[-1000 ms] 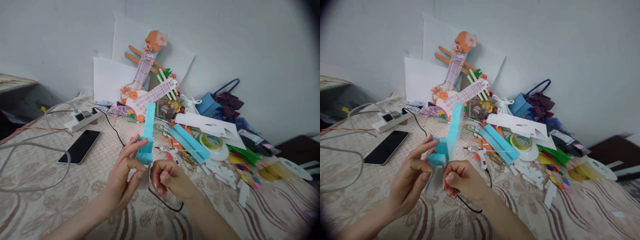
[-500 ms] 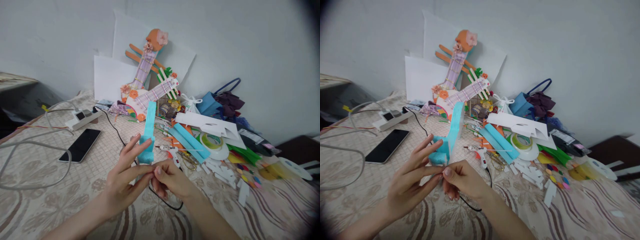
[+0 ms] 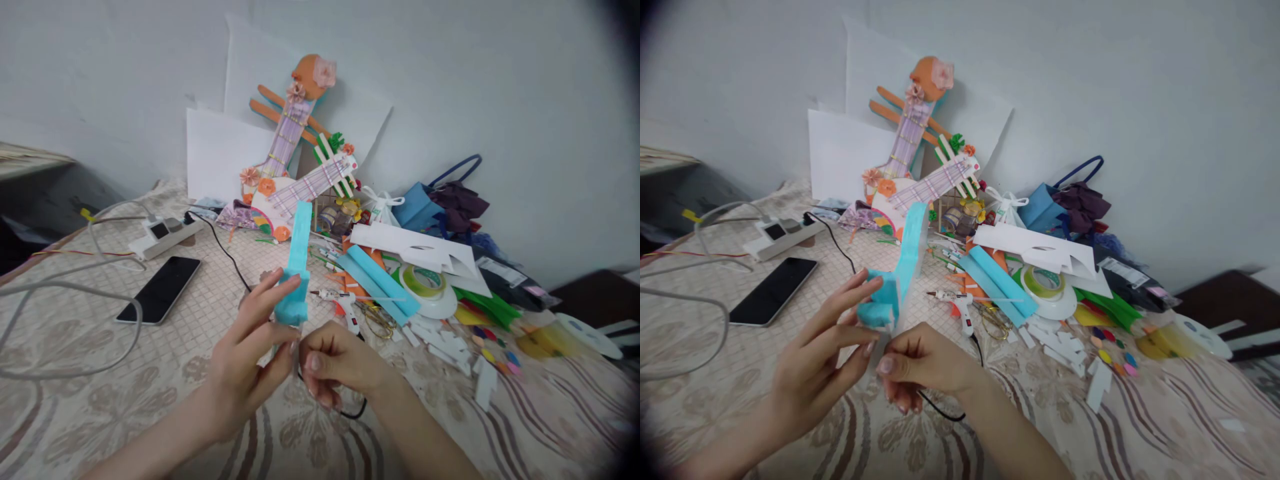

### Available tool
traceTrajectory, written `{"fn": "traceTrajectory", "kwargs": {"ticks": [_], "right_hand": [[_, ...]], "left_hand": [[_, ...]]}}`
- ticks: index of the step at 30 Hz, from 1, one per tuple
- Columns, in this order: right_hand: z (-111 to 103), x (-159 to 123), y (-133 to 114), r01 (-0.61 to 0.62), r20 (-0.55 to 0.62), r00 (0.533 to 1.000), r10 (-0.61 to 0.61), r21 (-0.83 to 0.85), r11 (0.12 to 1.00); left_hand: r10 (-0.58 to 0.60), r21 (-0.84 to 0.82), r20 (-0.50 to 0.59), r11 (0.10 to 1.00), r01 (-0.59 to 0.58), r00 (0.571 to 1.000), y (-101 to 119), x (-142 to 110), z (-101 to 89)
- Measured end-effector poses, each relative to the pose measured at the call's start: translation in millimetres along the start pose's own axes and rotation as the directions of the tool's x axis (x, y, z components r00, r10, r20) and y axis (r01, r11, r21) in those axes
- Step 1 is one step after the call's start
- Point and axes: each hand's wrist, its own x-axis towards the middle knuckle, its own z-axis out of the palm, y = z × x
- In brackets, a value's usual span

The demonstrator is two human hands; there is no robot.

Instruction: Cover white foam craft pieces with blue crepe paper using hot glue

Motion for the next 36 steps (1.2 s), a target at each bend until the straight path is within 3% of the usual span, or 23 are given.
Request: {"fn": "traceTrajectory", "kwargs": {"ticks": [5, 18, 26, 36], "right_hand": [[-3.5, 2.0, 3.1, 0.018, 0.009, 1.000, -0.019, 0.062, 0.998], [-3.0, 1.3, 1.9, -0.038, -0.059, 0.997, 0.042, 0.068, 0.997], [-7.0, -0.5, -0.6, -0.104, -0.007, 0.994, 0.105, 0.093, 0.990], [-10.3, -1.9, 0.6, -0.021, 0.127, 0.992, 0.007, 0.112, 0.993]], "left_hand": [[-0.014, -0.025, 0.046, 1.000, 0.015, 0.999, 1.9, 0.3, -4.5], [0.062, 0.014, 0.002, 0.998, -0.062, 0.998, 0.4, 0.2, -0.1], [0.093, 0.026, 0.059, 0.995, -0.095, 0.994, 2.6, -0.5, 0.6], [0.029, 0.004, 0.058, 1.000, -0.029, 0.998, -2.3, -1.7, 1.2]]}}
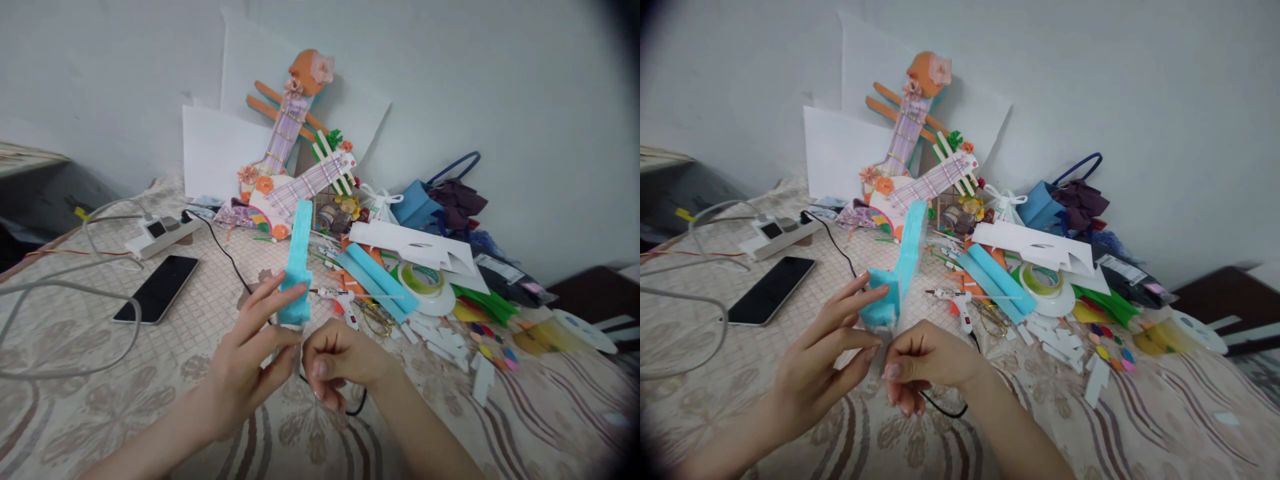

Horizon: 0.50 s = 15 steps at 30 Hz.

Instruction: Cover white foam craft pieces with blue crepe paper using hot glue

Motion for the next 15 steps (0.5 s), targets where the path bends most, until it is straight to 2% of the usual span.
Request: {"fn": "traceTrajectory", "kwargs": {"ticks": [7, 15], "right_hand": [[-1.5, 1.9, 1.7, 0.051, -0.053, 0.997, -0.050, 0.016, 0.999], [0.9, 3.4, 2.0, 0.022, -0.144, 0.989, -0.028, -0.041, 0.999]], "left_hand": [[0.020, -0.033, 0.012, 0.999, -0.020, 1.000, 2.9, 1.3, -4.3], [0.015, -0.031, -0.038, 0.999, -0.016, 0.999, 4.2, 2.3, -3.3]]}}
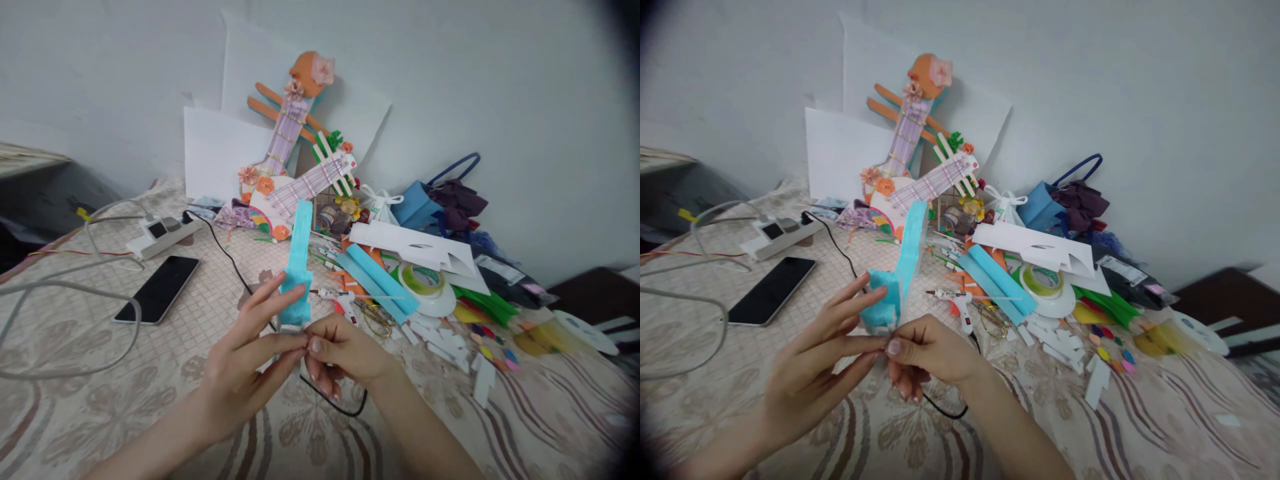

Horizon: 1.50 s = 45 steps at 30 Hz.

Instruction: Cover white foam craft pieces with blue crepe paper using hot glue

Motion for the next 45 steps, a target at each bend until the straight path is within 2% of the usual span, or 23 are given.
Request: {"fn": "traceTrajectory", "kwargs": {"ticks": [6, 13, 23, 26, 33, 36, 39, 41, 43, 45], "right_hand": [[3.1, -1.6, -2.1, -0.016, -0.057, 0.998, 0.017, 0.013, 1.000], [3.5, -1.6, -2.5, -0.023, -0.088, 0.996, 0.026, 0.025, 0.999], [-1.1, -1.8, -4.7, -0.060, 0.015, 0.998, 0.060, 0.014, 0.998], [-1.1, -1.3, -5.3, -0.063, 0.067, 0.996, 0.061, 0.022, 0.998], [-1.8, -1.7, -6.1, -0.102, 0.170, 0.980, 0.103, -0.014, 0.995], [-2.8, -3.2, -8.4, -0.113, 0.171, 0.978, 0.118, -0.041, 0.993], [-4.1, -7.2, -12.2, -0.073, 0.170, 0.982, 0.085, -0.078, 0.994], [-2.9, -12.3, -15.8, -0.003, 0.139, 0.990, 0.019, -0.115, 0.993], [1.2, -19.0, -20.0, 0.085, 0.067, 0.995, -0.074, -0.190, 0.978], [8.1, -25.3, -23.6, 0.182, -0.041, 0.978, -0.204, -0.310, 0.933]], "left_hand": [[0.080, 0.076, -0.056, 0.994, -0.076, 0.995, 1.1, -4.1, 4.3], [0.097, 0.135, -0.035, 0.987, -0.092, 0.995, -0.2, -5.4, 6.4], [0.090, 0.116, 0.055, 0.989, -0.096, 0.994, 3.5, -3.9, 2.6], [0.082, 0.098, 0.048, 0.992, -0.086, 0.996, 3.9, -1.9, 2.7], [-0.014, 0.061, 0.029, 0.998, 0.013, 0.999, 1.5, -1.4, -0.6], [-0.053, 0.035, 0.016, 0.998, 0.052, 0.998, 1.5, -1.5, -3.0], [-0.091, -0.002, 0.041, 0.996, 0.091, 0.995, 1.6, -2.2, -5.2], [-0.109, -0.014, 0.046, 0.994, 0.110, 0.993, 1.0, -3.5, -6.1], [-0.110, -0.028, 0.034, 0.993, 0.111, 0.993, 0.1, -4.7, -6.3], [-0.109, -0.052, 0.023, 0.993, 0.110, 0.994, -0.7, -5.4, -5.9]]}}
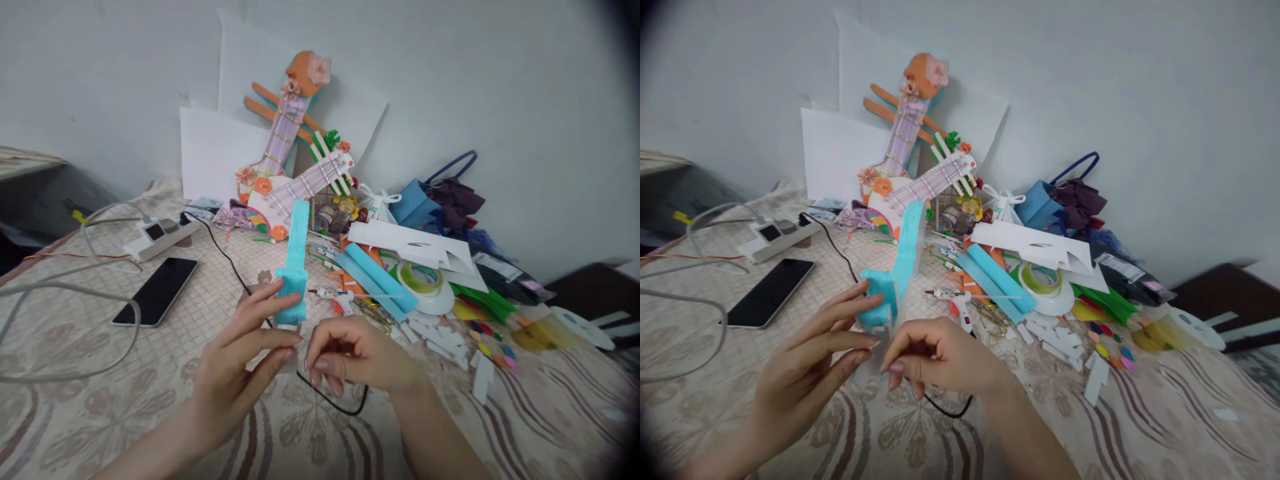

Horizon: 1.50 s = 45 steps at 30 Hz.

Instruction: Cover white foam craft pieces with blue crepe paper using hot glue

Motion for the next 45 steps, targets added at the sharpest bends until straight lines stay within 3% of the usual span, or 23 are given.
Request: {"fn": "traceTrajectory", "kwargs": {"ticks": [2, 5, 10, 16, 19, 24, 27, 31, 37, 40, 43, 45], "right_hand": [[6.6, -3.8, -5.0, 0.129, -0.185, 0.969, -0.162, -0.177, 0.976], [15.8, -4.5, -7.6, 0.275, -0.330, 0.833, -0.444, -0.449, 0.850], [23.0, 0.8, -5.2, 0.376, -0.216, 0.744, -0.632, -0.646, 0.664], [28.0, 0.8, -2.3, 0.342, -0.167, 0.639, -0.751, -0.813, 0.471], [26.4, -2.6, -5.1, 0.366, -0.158, 0.652, -0.742, -0.791, 0.490], [21.1, -4.1, -12.0, 0.376, -0.167, 0.767, -0.620, -0.666, 0.645], [21.0, -3.2, -12.2, 0.419, -0.113, 0.770, -0.628, -0.652, 0.631], [23.4, -4.9, -12.6, 0.435, -0.052, 0.750, -0.659, -0.712, 0.550], [33.4, -8.7, -16.0, 0.369, 0.019, 0.658, -0.753, -0.880, 0.300], [37.6, -9.3, -15.2, 0.288, 0.061, 0.669, -0.740, -0.940, 0.183], [34.1, -10.4, -13.9, 0.300, 0.168, 0.684, -0.710, -0.952, 0.065], [28.0, -12.2, -14.7, 0.357, 0.213, 0.683, -0.699, -0.932, 0.065]], "left_hand": [[-0.002, -0.023, -0.008, 1.000, 0.002, 1.000, -0.3, 0.2, 0.8], [-0.010, -0.048, -0.013, 0.999, 0.009, 1.000, -0.3, 0.9, 2.2], [-0.004, -0.094, -0.016, 0.996, 0.003, 1.000, -1.4, 0.1, 3.3], [-0.017, -0.083, -0.014, 0.996, 0.015, 1.000, 0.1, 0.5, 2.9], [-0.022, -0.085, -0.017, 0.996, 0.020, 1.000, 0.1, 1.3, 3.2], [-0.011, -0.103, -0.011, 0.995, 0.010, 1.000, -2.8, 0.7, 4.1], [-0.006, -0.121, -0.008, 0.993, 0.005, 1.000, -3.7, 0.1, 4.1], [-0.004, -0.133, -0.003, 0.991, 0.004, 1.000, -3.4, -0.2, 3.3], [-0.026, -0.154, 0.007, 0.988, 0.027, 1.000, -3.4, -1.3, 2.9], [-0.022, -0.163, 0.002, 0.986, 0.022, 1.000, -4.2, -2.1, 4.1], [-0.018, -0.184, 0.000, 0.983, 0.017, 1.000, -5.5, -2.4, 5.3], [-0.014, -0.208, 0.000, 0.978, 0.013, 1.000, -6.4, -2.3, 5.6]]}}
